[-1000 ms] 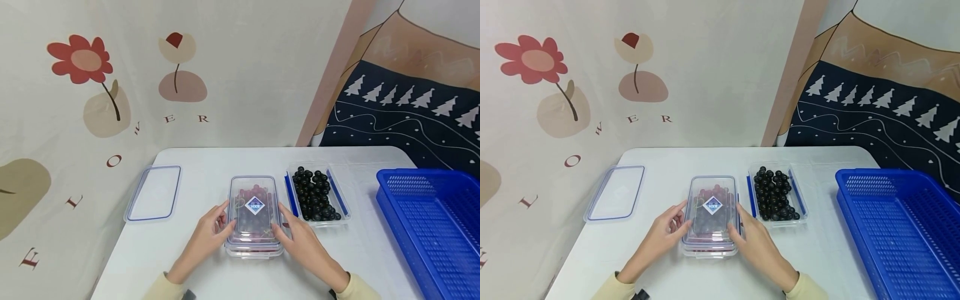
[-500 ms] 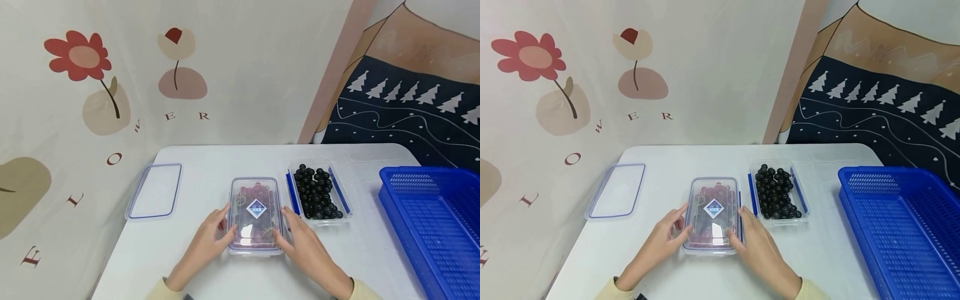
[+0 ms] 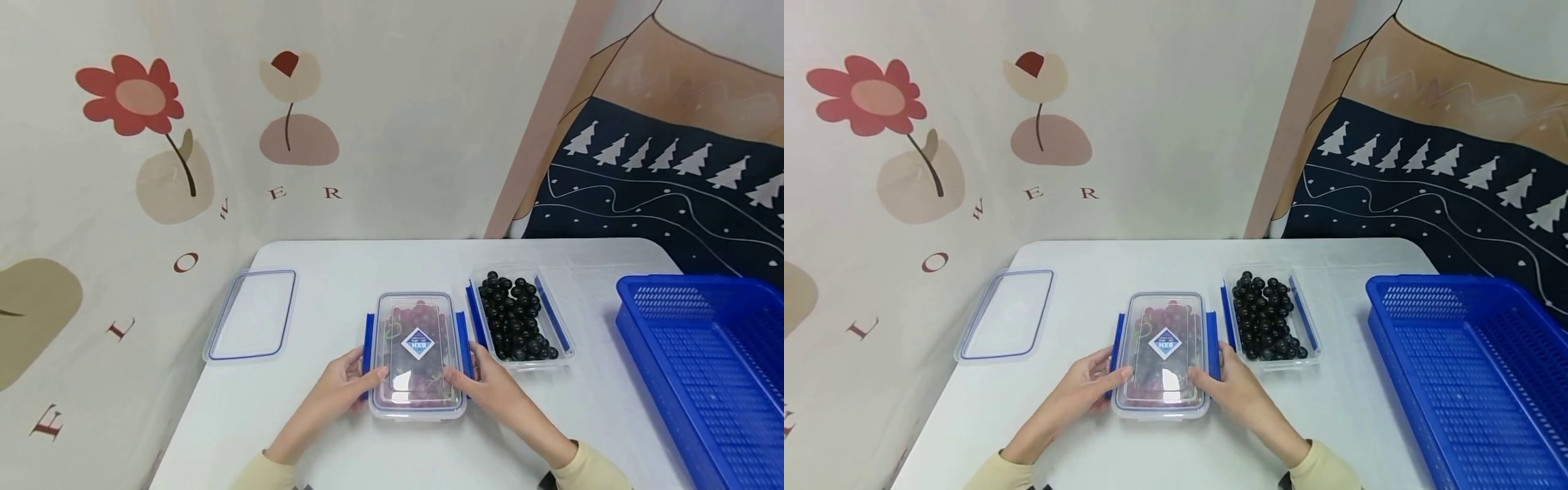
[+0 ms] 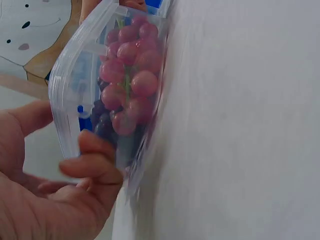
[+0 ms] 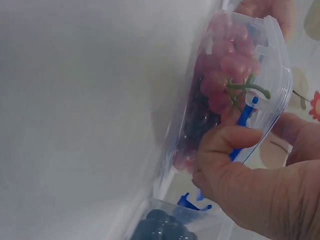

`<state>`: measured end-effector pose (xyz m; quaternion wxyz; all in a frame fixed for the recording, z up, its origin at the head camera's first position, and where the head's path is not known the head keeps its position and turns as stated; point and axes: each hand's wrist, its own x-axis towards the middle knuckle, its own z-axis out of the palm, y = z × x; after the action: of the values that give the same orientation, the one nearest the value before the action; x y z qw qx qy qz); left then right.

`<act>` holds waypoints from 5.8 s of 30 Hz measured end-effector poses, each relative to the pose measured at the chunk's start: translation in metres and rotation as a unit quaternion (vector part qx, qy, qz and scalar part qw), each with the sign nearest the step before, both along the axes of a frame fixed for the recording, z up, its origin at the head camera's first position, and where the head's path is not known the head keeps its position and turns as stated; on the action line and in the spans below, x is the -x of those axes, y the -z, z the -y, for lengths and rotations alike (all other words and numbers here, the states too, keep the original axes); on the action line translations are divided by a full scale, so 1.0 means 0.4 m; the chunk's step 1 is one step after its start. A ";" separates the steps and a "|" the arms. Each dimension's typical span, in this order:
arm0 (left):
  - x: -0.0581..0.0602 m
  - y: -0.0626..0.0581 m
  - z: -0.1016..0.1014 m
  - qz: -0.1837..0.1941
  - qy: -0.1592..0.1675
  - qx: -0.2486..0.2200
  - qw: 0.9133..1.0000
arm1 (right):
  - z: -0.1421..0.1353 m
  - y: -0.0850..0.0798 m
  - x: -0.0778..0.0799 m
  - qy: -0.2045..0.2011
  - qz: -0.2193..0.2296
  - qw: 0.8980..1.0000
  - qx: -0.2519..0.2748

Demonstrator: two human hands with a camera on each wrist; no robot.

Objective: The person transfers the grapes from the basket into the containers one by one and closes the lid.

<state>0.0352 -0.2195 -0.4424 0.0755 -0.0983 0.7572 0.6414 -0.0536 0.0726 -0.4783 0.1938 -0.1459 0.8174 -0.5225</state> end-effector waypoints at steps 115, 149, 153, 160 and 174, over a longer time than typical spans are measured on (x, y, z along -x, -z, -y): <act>-0.094 -0.075 0.591 -0.026 -0.085 0.212 0.973 | 0.062 -0.087 -0.024 -0.102 -0.028 0.994 0.026; -0.051 -0.180 0.366 -0.112 -0.076 0.057 0.989 | 0.063 -0.078 -0.018 -0.110 -0.015 0.992 0.056; -0.041 -0.186 0.331 -0.105 -0.067 0.058 0.991 | 0.062 -0.079 -0.020 -0.107 -0.019 0.993 0.050; -0.025 -0.198 0.272 -0.100 -0.047 0.057 0.992 | 0.063 -0.081 -0.022 -0.088 -0.021 0.994 0.064; 0.007 -0.204 0.178 -0.090 -0.036 0.049 0.994 | 0.066 -0.089 -0.021 -0.057 -0.007 0.989 0.133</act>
<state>0.0325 -0.2906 -0.3608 -0.0208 -0.0706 0.7872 0.6123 -0.0452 0.0461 -0.4427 0.1968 -0.2202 0.7322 -0.6137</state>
